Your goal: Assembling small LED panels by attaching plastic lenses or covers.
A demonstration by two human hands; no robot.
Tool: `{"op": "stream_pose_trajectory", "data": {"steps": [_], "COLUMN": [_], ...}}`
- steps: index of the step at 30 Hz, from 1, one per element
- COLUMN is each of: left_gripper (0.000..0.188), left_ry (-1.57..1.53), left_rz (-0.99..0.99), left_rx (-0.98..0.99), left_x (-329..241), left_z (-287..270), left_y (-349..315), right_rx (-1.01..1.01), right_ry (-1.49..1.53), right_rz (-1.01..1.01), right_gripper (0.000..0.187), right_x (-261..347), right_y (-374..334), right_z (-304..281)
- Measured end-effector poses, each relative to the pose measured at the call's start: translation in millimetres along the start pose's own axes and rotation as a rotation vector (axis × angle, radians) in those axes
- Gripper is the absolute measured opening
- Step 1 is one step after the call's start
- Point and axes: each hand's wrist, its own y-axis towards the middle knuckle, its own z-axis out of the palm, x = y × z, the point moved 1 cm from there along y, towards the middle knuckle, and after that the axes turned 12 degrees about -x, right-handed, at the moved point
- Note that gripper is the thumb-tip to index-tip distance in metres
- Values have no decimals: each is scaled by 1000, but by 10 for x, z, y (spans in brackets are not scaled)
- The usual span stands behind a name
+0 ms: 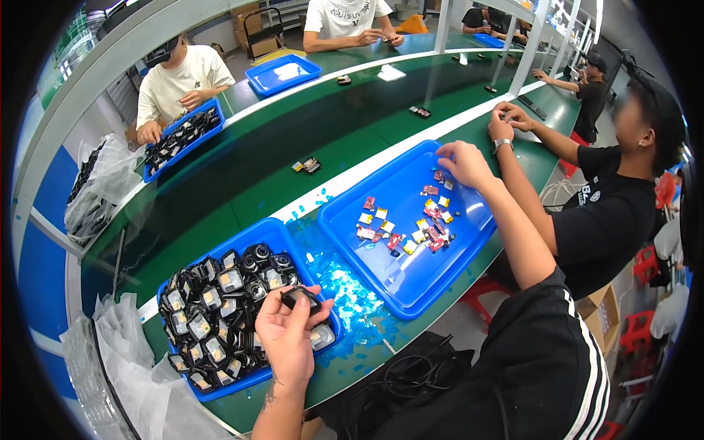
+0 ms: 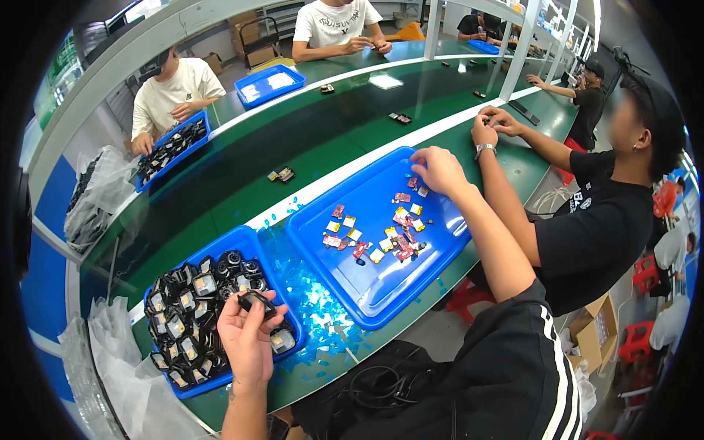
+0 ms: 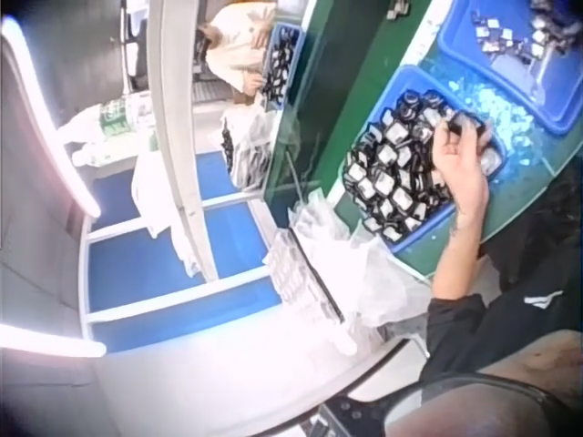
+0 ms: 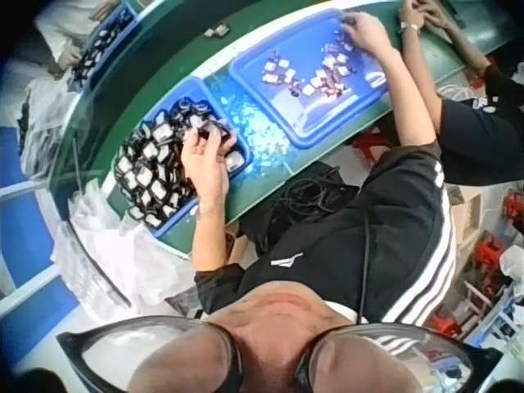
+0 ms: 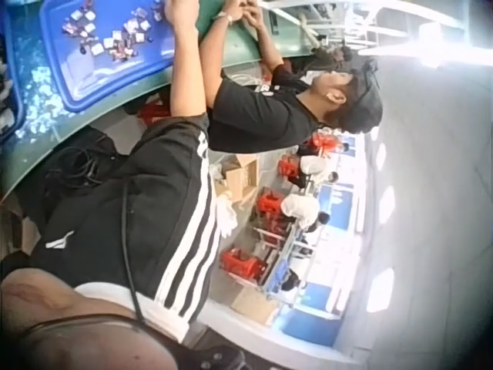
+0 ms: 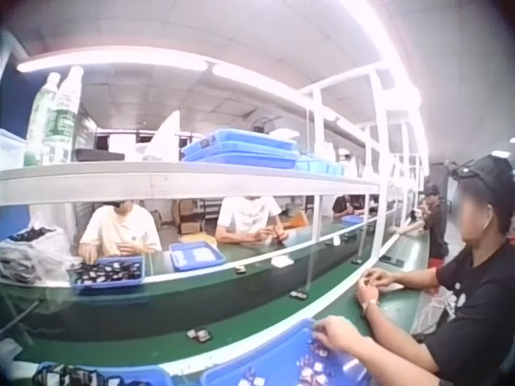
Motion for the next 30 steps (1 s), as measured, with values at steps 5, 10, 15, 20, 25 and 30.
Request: {"op": "stream_pose_trajectory", "data": {"steps": [5, 10, 15, 20, 25, 30], "left_gripper": [29, 49, 23, 19, 14, 12], "left_ry": [54, 31, 127, 321, 324, 510], "left_rz": [-75, -8, 52, 192, 214, 378], "left_rx": [31, 88, 194, 216, 347, 265], "left_x": [-34, -94, -8, -12, -10, -55], "left_z": [2, -1, -41, -96, -52, -46], "left_y": [-20, -10, 71, 49, 16, -10], "right_rx": [56, 74, 176, 712, 677, 556], "right_ry": [7, 243, 781, 1216, 1260, 1070], "right_rz": [-314, -26, -41, 180, 90, -83], "right_gripper": [13, 9, 4, 8, 8, 7], "right_x": [-76, 261, 1198, 2078, 2225, 2238], "right_y": [34, -71, -668, -1124, -1227, -1222], "right_z": [208, 2, -440, -290, -160, -198]}}
